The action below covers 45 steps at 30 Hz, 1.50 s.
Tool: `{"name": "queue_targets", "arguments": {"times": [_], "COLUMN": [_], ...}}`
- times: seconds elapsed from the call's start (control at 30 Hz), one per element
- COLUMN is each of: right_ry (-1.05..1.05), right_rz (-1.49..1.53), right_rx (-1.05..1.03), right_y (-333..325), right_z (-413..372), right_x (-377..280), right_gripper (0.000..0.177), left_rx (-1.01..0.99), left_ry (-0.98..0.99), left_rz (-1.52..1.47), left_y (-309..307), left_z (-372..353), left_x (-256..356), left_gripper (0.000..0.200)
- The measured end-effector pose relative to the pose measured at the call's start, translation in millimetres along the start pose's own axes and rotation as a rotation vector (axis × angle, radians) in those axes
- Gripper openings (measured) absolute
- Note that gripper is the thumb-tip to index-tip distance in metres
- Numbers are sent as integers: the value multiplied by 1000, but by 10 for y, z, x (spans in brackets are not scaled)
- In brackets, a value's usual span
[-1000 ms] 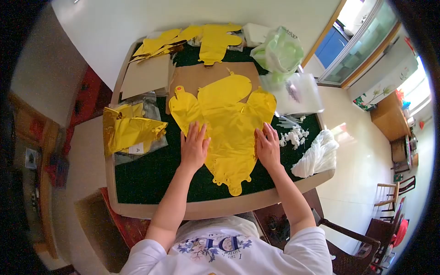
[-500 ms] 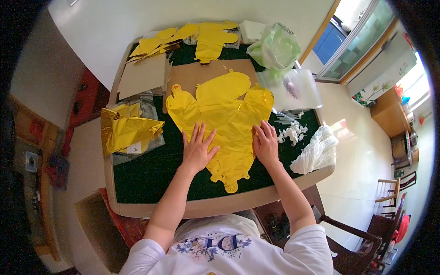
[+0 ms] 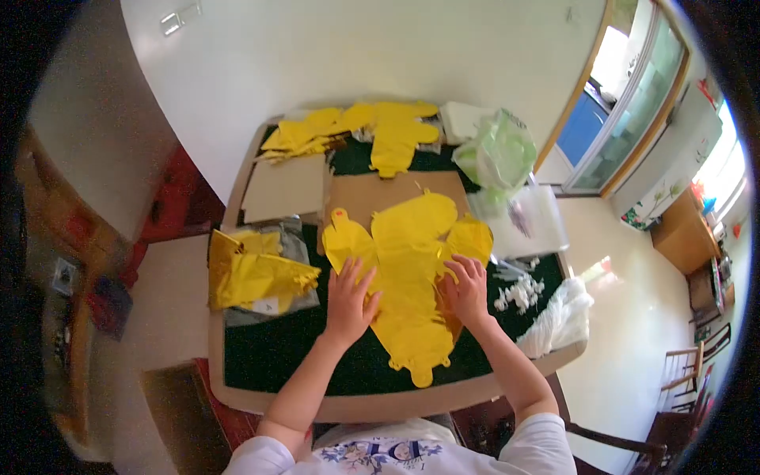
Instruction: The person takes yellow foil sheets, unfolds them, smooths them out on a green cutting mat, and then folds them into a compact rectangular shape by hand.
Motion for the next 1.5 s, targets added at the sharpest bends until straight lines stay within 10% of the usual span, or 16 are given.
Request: {"name": "queue_targets", "arguments": {"times": [0.43,0.8,1.13,1.5], "right_ry": [-413,0,-307,-18], "right_rz": [114,-146,47,435], "right_rx": [-95,-401,-640,31], "right_y": [1910,3237,2971,2373], "right_z": [2615,3463,3506,4019], "right_x": [-1762,-2303,-2204,-2359], "right_gripper": [17,28,20,12], "left_rx": [246,318,256,232], "left_ry": [17,12,-65,-59], "left_rz": [-217,-337,-346,-388], "left_y": [164,165,215,191], "left_z": [-173,-223,-261,-237], "left_x": [-164,-90,-71,-78], "left_gripper": [27,31,30,31]}}
Point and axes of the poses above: each hand's wrist, its own z-axis towards the middle knuckle, its own y-axis out of the palm, x = y × z, the point moved 1 cm from there along z, towards the middle knuckle, and after that the axes turned 15 degrees about y, right-handed, at the moved point
